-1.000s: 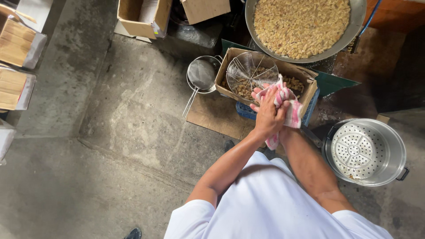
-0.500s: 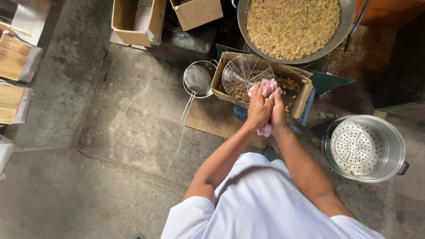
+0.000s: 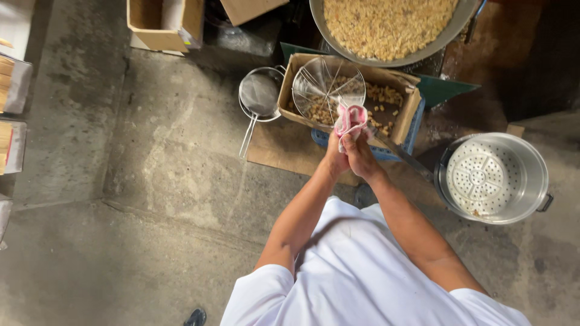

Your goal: The person uses a large mesh strainer to transfer fried food items from a large wok of hot oil into cardboard boxes, then wipes their hands and the tool handle with a cloth, and subsequently stirs the items remaining in the wok.

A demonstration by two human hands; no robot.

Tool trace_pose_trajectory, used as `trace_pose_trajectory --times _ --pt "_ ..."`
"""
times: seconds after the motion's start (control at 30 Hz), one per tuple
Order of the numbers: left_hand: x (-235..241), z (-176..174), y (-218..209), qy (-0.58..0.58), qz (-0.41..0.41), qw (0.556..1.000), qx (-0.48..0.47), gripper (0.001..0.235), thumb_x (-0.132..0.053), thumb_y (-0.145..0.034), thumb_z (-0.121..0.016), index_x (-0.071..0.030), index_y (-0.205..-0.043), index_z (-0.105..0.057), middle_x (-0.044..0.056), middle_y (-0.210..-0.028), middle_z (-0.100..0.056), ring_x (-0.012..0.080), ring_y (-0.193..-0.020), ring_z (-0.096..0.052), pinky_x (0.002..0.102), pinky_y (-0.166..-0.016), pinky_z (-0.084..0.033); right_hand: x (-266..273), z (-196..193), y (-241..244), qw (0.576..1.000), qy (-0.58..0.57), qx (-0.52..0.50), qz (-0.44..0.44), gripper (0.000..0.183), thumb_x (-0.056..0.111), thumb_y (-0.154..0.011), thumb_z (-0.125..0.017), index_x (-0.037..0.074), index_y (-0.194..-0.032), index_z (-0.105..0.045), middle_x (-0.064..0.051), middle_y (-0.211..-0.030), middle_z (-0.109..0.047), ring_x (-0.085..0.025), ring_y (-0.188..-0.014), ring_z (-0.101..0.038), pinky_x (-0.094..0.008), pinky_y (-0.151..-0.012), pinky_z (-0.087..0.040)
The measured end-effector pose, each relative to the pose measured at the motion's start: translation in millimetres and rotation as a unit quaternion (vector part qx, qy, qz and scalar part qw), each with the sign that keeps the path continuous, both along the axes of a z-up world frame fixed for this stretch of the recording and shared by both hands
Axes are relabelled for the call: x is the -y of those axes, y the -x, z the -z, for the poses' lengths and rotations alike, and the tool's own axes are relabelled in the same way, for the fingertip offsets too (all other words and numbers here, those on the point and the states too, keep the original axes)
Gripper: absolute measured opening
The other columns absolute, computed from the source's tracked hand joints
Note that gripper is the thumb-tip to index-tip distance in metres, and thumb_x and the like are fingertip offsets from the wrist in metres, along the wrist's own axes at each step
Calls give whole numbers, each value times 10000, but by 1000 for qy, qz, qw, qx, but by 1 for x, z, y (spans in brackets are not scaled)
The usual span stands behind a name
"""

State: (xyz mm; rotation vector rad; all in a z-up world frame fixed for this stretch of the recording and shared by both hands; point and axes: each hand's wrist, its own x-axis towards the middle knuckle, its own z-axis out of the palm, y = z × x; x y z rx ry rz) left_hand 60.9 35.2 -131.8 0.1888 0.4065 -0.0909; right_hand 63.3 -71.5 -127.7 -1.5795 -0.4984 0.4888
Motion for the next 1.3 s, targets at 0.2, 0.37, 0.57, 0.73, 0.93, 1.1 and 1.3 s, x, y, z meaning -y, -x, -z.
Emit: trace_pose_trajectory --times 0.2,0.37,0.57,0.73,0.93,1.1,1.3 --pt "41 55 6 -216 119 961 -123 325 -251 -1046 -511 -40 -1216 -691 132 -1068 -746 227 -871 -721 396 -778 -594 97 61 1 996 43 10 76 305 304 -1061 -617 116 -1300 -627 -91 -1267 -642 -198 -1117 -625 -366 -959 -527" --pt "116 63 -1 -432 192 871 -130 353 -231 -1023 -595 -57 -1321 -672 109 -1093 -735 184 -893 -684 351 -795 -564 127 40 -9 910 -163 -323 202 418 304 -1020 -638 82 -1373 -612 -86 -1273 -661 -207 -1119 -640 -392 -940 -544" --pt "139 45 -6 -290 182 935 -91 444 -285 -1004 -690 -76 -1393 -649 34 -1154 -720 120 -935 -655 292 -827 -540 162 7 -48 855 -281 -354 252 435 310 -1005 -656 87 -1374 -604 -78 -1270 -660 -201 -1117 -645 -386 -944 -551" --pt "139 106 -3 -290 154 909 -256 393 -335 -948 -711 -114 -1273 -688 -52 -1007 -675 38 -795 -587 237 -693 -465 197 44 -96 849 -293 -333 289 450 316 -992 -671 91 -1374 -597 -71 -1268 -659 -196 -1116 -650 -382 -947 -557" --pt "176 176 -3 -373 91 871 -307 254 -273 -883 -809 -26 -925 -768 -3 -787 -669 102 -670 -556 280 -615 -445 252 135 -148 879 -211 -353 242 470 322 -977 -690 95 -1375 -588 -63 -1265 -658 -190 -1114 -655 -377 -951 -564" --pt "203 206 -35 -462 55 802 -375 290 -270 -889 -778 13 -945 -754 54 -831 -708 143 -761 -613 293 -717 -504 268 194 -155 884 -161 -404 173 487 327 -964 -705 99 -1375 -581 -56 -1262 -657 -185 -1113 -659 -372 -954 -570" --pt "251 256 -64 -420 35 810 -408 497 -215 -963 -660 -1 -1397 -544 117 -1277 -647 206 -1134 -607 323 -986 -468 279 252 -174 887 -115 -433 113 509 334 -948 -723 104 -1376 -572 -48 -1260 -656 -179 -1111 -665 -367 -958 -578"
